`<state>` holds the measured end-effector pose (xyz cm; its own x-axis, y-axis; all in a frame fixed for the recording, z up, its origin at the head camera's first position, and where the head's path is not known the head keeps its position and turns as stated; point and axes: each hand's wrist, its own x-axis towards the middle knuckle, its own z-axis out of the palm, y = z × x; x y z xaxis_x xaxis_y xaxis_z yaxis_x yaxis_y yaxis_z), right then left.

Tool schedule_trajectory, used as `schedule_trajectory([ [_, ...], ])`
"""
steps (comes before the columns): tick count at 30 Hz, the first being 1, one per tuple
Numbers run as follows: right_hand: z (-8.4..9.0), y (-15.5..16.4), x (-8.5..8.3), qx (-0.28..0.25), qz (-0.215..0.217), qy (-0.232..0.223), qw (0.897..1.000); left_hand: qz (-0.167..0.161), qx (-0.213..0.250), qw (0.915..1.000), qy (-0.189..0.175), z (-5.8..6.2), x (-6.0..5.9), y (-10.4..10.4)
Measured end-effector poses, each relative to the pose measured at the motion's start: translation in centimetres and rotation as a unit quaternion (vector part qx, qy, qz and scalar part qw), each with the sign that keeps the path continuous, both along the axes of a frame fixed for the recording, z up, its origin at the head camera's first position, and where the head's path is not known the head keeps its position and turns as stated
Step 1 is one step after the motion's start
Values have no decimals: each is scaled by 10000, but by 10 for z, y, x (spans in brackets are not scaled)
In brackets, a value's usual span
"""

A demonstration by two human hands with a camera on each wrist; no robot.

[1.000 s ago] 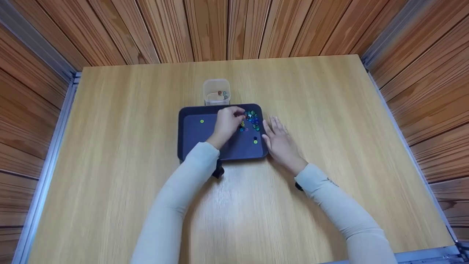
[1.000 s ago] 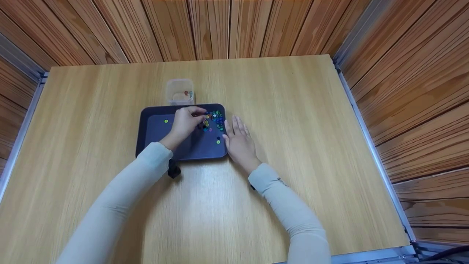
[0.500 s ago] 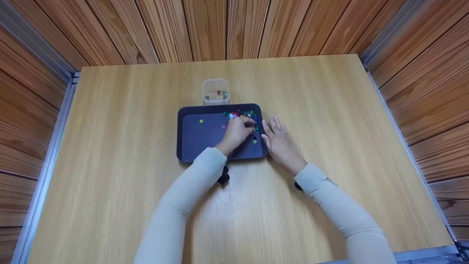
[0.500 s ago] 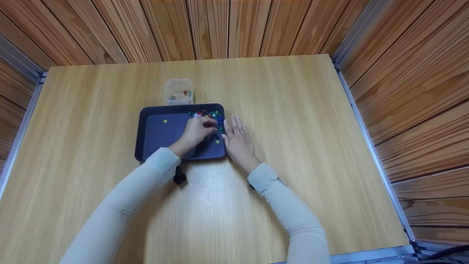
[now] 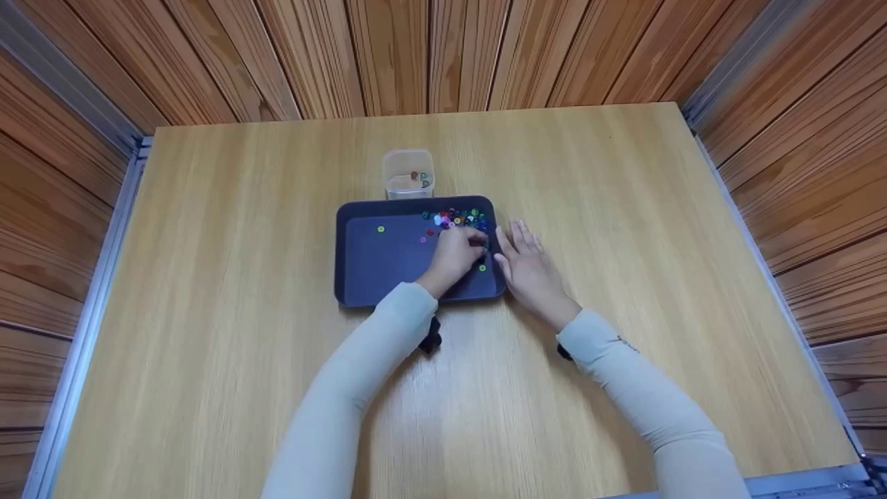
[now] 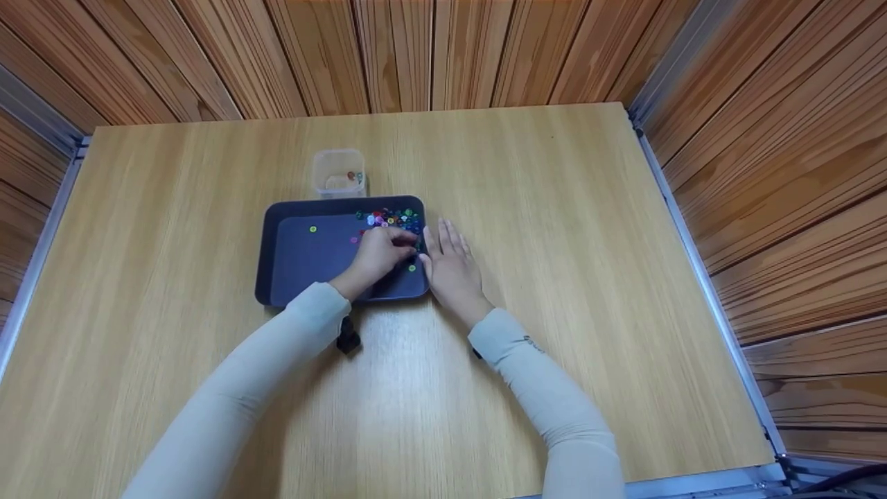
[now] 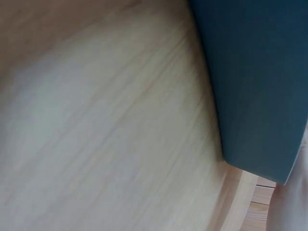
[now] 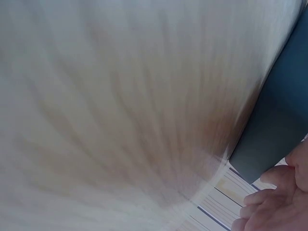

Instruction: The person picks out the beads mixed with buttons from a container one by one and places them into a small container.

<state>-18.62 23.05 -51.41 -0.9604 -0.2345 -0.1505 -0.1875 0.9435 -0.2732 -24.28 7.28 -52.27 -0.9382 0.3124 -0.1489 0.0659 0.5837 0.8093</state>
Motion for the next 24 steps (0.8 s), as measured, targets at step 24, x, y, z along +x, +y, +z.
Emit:
schedule_trajectory([
  [24, 1, -1, -1, -1, -43, -57, 10000, 728, 652, 9933, -621, 0, -2, -10],
])
